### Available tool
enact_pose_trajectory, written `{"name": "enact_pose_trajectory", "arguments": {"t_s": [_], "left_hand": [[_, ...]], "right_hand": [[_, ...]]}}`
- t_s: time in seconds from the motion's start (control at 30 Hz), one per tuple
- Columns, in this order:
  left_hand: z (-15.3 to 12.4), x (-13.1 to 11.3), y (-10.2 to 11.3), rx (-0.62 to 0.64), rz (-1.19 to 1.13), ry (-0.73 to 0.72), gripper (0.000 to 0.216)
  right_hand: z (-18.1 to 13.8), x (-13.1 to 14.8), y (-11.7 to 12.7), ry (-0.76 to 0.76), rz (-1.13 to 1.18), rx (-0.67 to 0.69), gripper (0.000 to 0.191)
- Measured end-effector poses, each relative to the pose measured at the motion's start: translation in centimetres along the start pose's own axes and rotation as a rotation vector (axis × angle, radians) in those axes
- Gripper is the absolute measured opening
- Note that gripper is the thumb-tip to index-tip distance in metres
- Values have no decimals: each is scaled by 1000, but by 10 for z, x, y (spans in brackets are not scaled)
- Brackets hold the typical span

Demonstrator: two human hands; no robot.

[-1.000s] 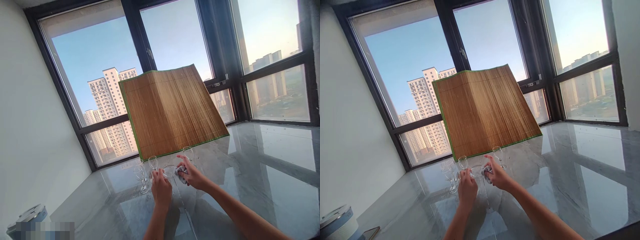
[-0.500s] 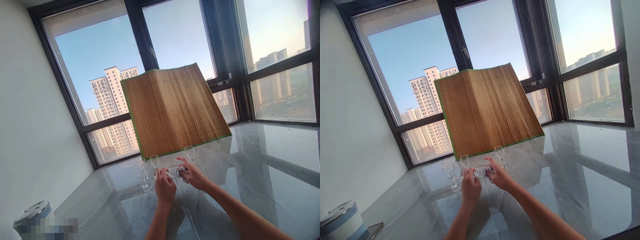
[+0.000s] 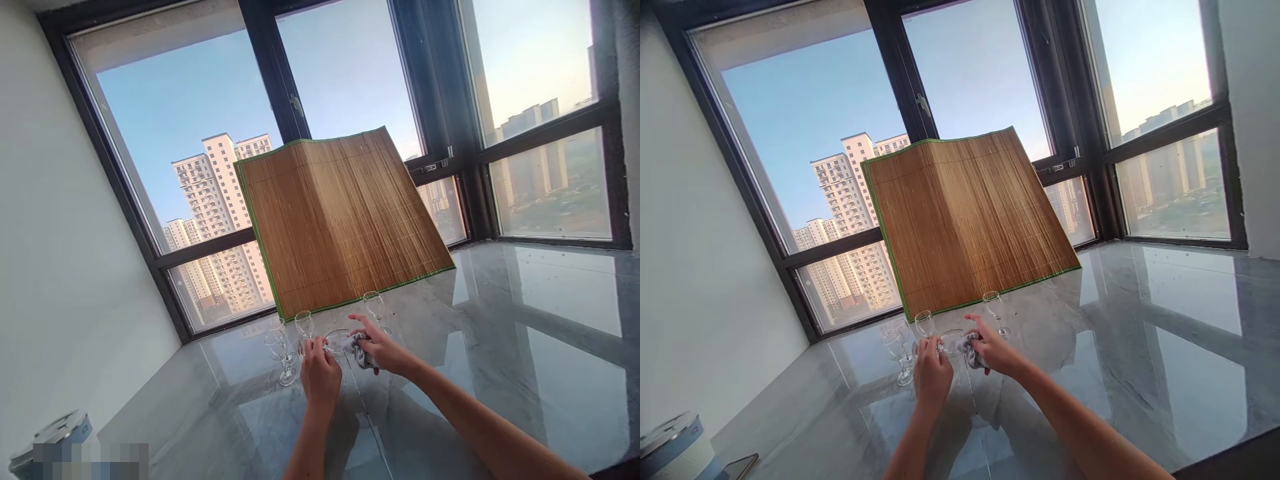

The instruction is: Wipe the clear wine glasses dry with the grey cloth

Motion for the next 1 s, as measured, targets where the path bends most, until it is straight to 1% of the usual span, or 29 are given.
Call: {"name": "enact_pose_trajectory", "arguments": {"t_s": [0.13, 0.2, 0.27, 0.3, 0.37, 0.47, 0.53, 0.63, 0.67, 0.73, 0.8, 0.87, 0.9, 0.97, 1.0], "left_hand": [[-1, -3, -6, 58, -77, -15, 24], [-1, -4, -8, 76, -105, -14, 24], [-2, -3, -8, 80, -113, -3, 24], [-3, -2, -8, 80, -111, 5, 25], [-4, 0, -7, 70, -97, 24, 27], [-5, 4, -4, 38, -98, 64, 29], [-4, 7, -4, 20, -166, 109, 26], [-1, 14, -9, 10, -381, 193, 16], [0, 17, -13, 27, -472, 234, 15], [0, 24, -28, 129, -678, 377, 14], [-5, 26, -45, 283, -945, 591, 12], [-13, 19, -54, 395, -1250, 776, 21], [-14, 14, -54, 423, -1395, 829, 27], [-15, 2, -49, 464, -1641, 859, 33], [-15, -3, -46, 482, -1735, 861, 31]], "right_hand": [[-2, 15, 10, 349, -219, -227, 55], [-5, 18, 11, 441, -295, -277, 57], [-5, 17, 9, 449, -330, -266, 59], [-5, 16, 7, 433, -334, -239, 59], [-4, 12, 2, 376, -303, -136, 57], [-4, 9, -6, 258, -149, 23, 53], [-5, 11, -6, 194, -24, 57, 54], [-5, 18, 0, 151, 130, 18, 58], [-4, 19, 2, 145, 171, -7, 58], [-2, 20, 9, 148, 224, -93, 60], [0, 19, 19, 186, 212, -241, 61], [0, 18, 27, 233, 145, -384, 62], [1, 16, 28, 248, 108, -422, 62], [3, 11, 24, 253, 52, -426, 59], [4, 8, 20, 248, 36, -406, 59]]}}
Point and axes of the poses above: each hand's wrist, its own z-axis towards the middle knuckle, its own y-axis out of the back of the hand, x = y × z, the point moved 7 cm from there along z, towards the middle knuckle, and after that the axes turned 3 degrees about -x, right-handed, at the moved point
